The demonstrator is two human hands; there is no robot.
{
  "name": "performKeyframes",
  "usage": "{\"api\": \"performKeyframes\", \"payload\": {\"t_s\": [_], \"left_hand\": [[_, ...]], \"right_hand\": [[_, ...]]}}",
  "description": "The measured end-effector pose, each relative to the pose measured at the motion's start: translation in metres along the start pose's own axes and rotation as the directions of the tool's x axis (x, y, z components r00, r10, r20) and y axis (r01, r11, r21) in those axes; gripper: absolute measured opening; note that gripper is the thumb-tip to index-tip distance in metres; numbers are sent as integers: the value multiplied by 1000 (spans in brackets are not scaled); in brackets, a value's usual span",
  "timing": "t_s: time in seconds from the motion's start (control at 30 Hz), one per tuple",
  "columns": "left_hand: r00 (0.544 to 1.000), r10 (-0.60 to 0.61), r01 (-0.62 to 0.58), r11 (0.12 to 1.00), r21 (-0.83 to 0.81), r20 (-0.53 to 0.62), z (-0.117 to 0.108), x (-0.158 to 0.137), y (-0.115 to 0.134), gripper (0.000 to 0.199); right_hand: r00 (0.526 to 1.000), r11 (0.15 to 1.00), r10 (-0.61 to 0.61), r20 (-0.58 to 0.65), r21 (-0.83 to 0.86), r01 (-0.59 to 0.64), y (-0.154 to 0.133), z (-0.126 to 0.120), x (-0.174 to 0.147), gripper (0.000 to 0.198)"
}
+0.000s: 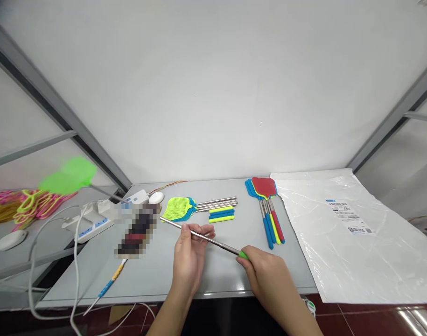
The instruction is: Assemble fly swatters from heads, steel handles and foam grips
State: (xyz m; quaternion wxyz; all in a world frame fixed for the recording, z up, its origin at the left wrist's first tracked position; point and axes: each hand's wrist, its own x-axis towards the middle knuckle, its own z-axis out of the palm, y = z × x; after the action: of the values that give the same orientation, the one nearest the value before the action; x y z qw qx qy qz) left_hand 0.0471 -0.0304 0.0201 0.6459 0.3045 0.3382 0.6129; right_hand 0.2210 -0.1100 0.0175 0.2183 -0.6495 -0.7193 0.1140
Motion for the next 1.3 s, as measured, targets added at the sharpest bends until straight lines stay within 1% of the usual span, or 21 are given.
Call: {"api": "performKeyframes", "payload": {"t_s": [0.1, 0.17, 0.37, 0.53, 0.6, 0.67, 0.73, 0.8, 0.87, 0.9, 0.97, 1.03, 1.1, 1.2, 1.3], "left_hand": [[996, -78, 80, 996, 28, -46, -2, -6, -12, 39], [996, -83, 85, 995, 44, -38, -3, -7, -13, 39], [998, -61, 60, 997, 52, 27, 7, -7, -2, 39], [995, -53, 47, 996, 70, 88, 19, -4, -1, 37], [990, -69, 58, 994, 95, 121, 22, 1, 3, 37], [983, -88, 71, 992, 106, 163, 21, 11, 12, 32], [980, -65, 57, 997, 49, 188, 18, 25, 26, 28], [989, 1, 14, 995, -98, 147, 14, 42, 43, 29], [996, 23, -1, 969, -248, 85, 11, 56, 59, 26], [997, 26, -2, 953, -304, 77, 10, 62, 65, 28], [998, 38, -14, 930, -367, 59, 12, 68, 71, 36], [998, 64, -57, 926, -373, 5, 14, 68, 70, 42], [995, 79, -93, 931, -354, -55, 17, 65, 65, 44], [992, 67, -99, 938, -331, -105, 18, 60, 55, 45], [987, 46, -95, 942, -323, -156, 19, 58, 48, 45]], "right_hand": [[1000, 993, 7, -16, -115, -8, 6, -4, 1, 26], [1000, 992, 11, -5, -124, -11, 8, -7, 1, 26], [999, 999, 37, -2, -22, -37, 5, -12, -4, 25], [997, 996, 72, 10, 43, -72, 5, -10, -7, 26], [996, 994, 91, 6, 67, -91, 4, -4, -7, 27], [995, 991, 102, -9, 90, -101, 3, 3, -8, 28], [994, 991, 104, -32, 92, -101, 4, 10, -8, 28], [994, 993, 100, -44, 73, -97, 5, 15, -7, 28], [995, 994, 88, -37, 61, -86, 6, 17, -6, 27], [996, 995, 81, -29, 61, -80, 5, 18, -5, 26], [997, 995, 73, -8, 66, -72, 2, 21, -4, 27], [997, 994, 75, 16, 74, -76, -2, 24, -4, 27], [995, 992, 93, 44, 78, -97, -6, 27, -5, 27], [989, 989, 130, 73, 56, -134, -8, 28, -8, 28], [987, 990, 140, 78, 8, -141, -7, 27, -10, 27]]}}
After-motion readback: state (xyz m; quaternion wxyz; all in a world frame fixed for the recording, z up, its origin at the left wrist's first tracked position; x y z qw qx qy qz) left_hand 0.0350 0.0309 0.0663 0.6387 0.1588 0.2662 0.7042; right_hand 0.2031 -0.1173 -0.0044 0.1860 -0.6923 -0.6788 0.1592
